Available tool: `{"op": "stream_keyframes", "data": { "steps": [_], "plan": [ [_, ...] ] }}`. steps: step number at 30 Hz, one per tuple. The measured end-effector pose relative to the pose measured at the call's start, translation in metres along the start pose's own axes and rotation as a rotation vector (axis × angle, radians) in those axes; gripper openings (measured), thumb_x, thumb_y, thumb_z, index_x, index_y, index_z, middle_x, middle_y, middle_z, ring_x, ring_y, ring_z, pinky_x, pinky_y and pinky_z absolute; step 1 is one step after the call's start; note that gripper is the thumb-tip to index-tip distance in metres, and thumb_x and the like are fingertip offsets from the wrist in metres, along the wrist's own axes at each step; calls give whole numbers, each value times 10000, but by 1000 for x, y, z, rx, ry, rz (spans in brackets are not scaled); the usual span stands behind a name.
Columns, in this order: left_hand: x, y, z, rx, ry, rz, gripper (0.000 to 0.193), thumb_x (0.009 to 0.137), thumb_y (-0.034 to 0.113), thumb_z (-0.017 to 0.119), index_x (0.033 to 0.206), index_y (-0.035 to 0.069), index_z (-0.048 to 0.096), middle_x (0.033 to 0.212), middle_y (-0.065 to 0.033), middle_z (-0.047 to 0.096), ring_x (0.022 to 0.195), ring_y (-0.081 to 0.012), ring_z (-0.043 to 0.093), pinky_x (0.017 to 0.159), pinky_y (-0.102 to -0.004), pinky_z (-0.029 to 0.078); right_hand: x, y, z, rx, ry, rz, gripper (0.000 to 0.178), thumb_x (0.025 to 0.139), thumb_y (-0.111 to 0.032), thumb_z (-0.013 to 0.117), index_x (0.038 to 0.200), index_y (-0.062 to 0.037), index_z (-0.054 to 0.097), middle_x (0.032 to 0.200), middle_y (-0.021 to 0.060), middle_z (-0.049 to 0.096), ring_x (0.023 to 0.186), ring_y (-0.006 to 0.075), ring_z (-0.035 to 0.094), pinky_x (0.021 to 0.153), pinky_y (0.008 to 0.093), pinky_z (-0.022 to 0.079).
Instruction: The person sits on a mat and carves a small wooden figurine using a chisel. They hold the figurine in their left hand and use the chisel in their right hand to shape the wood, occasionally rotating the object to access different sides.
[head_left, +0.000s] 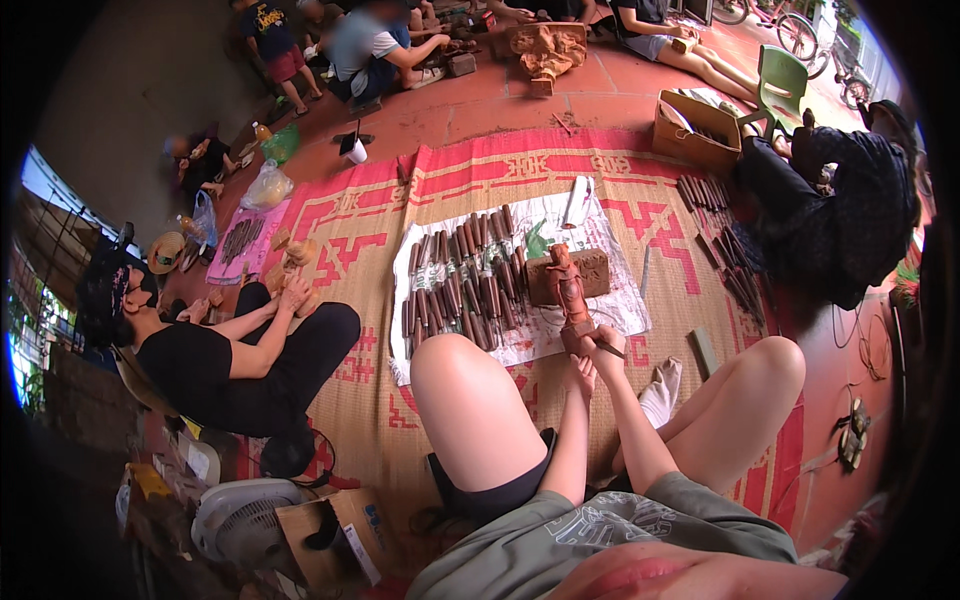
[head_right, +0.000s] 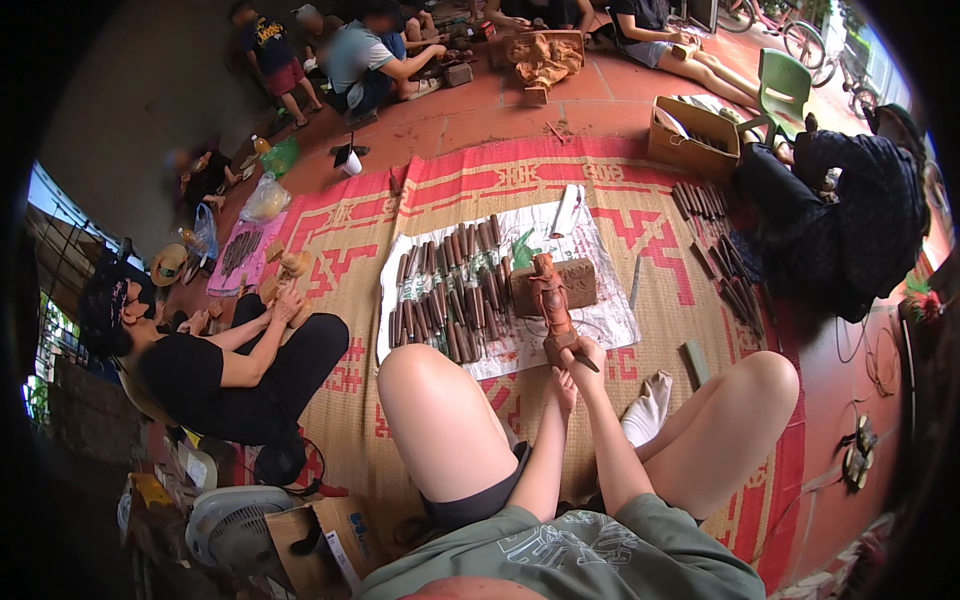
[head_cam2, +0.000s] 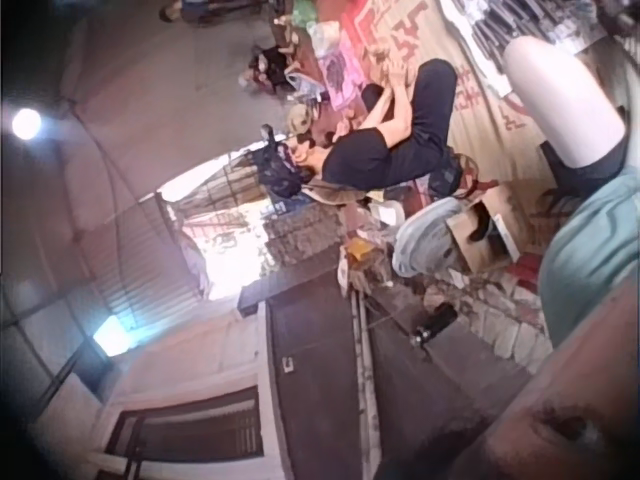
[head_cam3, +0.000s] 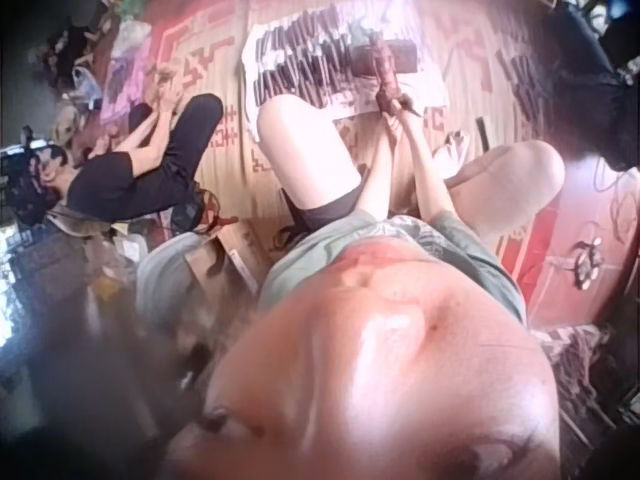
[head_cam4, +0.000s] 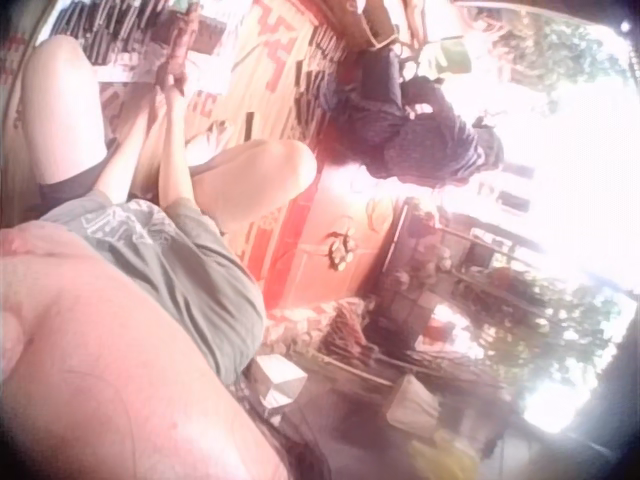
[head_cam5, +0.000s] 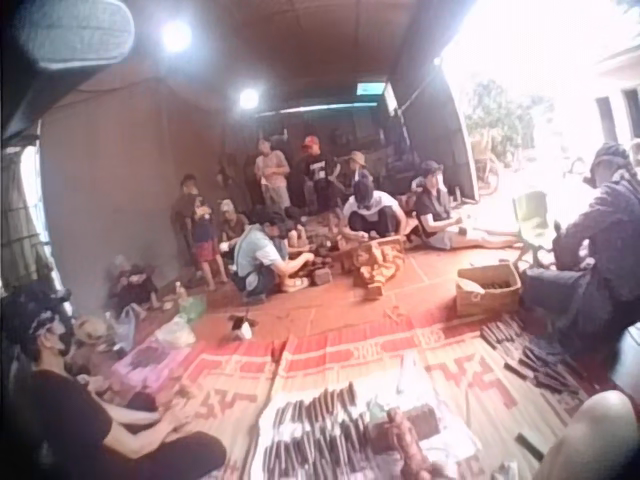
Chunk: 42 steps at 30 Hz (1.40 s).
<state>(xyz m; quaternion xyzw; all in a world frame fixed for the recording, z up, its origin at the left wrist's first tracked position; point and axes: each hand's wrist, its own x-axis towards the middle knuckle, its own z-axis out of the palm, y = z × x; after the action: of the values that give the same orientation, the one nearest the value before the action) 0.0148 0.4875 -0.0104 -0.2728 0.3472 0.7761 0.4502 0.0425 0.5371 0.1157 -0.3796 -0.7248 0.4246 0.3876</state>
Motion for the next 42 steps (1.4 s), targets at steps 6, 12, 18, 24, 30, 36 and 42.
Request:
{"op": "stream_keyframes", "data": {
  "steps": [6, 12, 18, 24, 30, 36, 42],
  "plan": [
    [-1, 4, -9, -68, -62, 5, 721, 933, 428, 469, 1387, -59, 192, 1391, -204, 341, 1290, -299, 373, 1092, -420, 326, -7, -8, -14, -52, -144, 163, 121, 659, -64, 663, 631, 26, 586, 553, 113, 592, 507, 129, 558, 497, 290, 454],
    [0, -2, -8, -110, -112, 24, 701, 921, 401, 509, 1354, -76, 233, 1369, -214, 371, 1283, -330, 375, 1057, -419, 384, 15, 9, 1, 53, -116, 123, 116, 693, 17, 642, 625, 15, 549, 567, 42, 595, 522, 55, 514, 469, 221, 414],
    [10, -1, -14, -219, -38, -5, 665, 921, 406, 509, 1304, -96, 300, 1339, -237, 397, 1224, -347, 440, 1035, -435, 410, 17, 19, -20, 145, -324, 232, 167, 682, 16, 678, 603, -10, 534, 571, 37, 590, 511, 46, 519, 459, 202, 410],
    [-1, 1, 1, -214, -4, -62, 595, 940, 379, 479, 1300, -61, 304, 1335, -253, 392, 1212, -343, 452, 1006, -448, 430, 18, 12, -3, 189, -211, 247, 130, 710, 8, 682, 652, 7, 565, 637, 52, 630, 590, 69, 559, 525, 235, 457],
    [26, 0, -22, -171, 43, -4, 526, 934, 397, 491, 1199, -42, 375, 1253, -223, 462, 1135, -316, 509, 938, -422, 475, -9, 18, -11, 341, -407, 411, 147, 728, 17, 670, 638, 6, 554, 622, 47, 616, 560, 66, 544, 500, 217, 437],
    [26, -20, -14, -130, -4, -62, 410, 933, 398, 500, 1066, 17, 428, 1134, -167, 519, 1015, -268, 549, 918, -372, 473, 1, 13, -14, -8, -147, 157, 94, 746, 35, 605, 661, 10, 576, 572, 59, 606, 526, 70, 534, 482, 228, 432],
    [114, -45, -82, -263, -124, 28, 373, 934, 396, 502, 1021, 34, 479, 1009, -124, 577, 879, -198, 569, 831, -325, 485, -9, -16, -1, 181, -372, 285, 64, 751, 21, 628, 699, 31, 592, 588, 64, 611, 510, 76, 549, 456, 236, 428]
  ]
}}
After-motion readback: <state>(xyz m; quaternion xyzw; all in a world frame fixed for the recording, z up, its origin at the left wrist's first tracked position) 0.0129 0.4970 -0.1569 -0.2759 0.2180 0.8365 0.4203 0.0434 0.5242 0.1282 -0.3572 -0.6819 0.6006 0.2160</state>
